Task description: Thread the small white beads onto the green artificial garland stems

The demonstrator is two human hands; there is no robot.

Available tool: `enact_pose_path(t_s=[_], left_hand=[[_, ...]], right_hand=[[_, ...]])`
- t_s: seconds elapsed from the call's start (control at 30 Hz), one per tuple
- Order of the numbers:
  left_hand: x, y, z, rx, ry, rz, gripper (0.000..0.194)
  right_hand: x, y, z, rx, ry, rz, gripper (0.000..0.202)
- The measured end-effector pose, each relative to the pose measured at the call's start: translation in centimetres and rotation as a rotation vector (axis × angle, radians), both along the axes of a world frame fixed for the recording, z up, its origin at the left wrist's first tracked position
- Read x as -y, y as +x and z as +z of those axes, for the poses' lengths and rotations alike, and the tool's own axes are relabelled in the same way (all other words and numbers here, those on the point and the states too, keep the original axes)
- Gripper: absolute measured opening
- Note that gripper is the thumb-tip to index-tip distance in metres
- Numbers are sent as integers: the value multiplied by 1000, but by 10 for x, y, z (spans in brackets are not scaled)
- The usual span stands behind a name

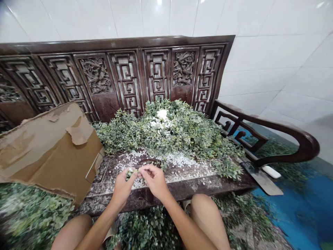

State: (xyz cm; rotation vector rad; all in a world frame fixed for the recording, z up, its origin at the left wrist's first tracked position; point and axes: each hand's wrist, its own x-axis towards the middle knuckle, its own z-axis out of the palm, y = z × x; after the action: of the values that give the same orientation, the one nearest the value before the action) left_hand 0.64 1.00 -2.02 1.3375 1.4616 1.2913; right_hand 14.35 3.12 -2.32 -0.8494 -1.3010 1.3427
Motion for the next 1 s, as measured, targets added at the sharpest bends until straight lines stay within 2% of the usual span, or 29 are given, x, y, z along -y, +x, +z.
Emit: enact_pose_path(t_s=[0.4, 1.0], left_hand=[[1, 0, 1, -4, 6, -8, 19], [1, -1, 5, -158, 38, -39, 17]], right_hand=[[1, 1, 4, -5, 16, 0, 17], [2, 3, 5, 63, 20, -19, 17]])
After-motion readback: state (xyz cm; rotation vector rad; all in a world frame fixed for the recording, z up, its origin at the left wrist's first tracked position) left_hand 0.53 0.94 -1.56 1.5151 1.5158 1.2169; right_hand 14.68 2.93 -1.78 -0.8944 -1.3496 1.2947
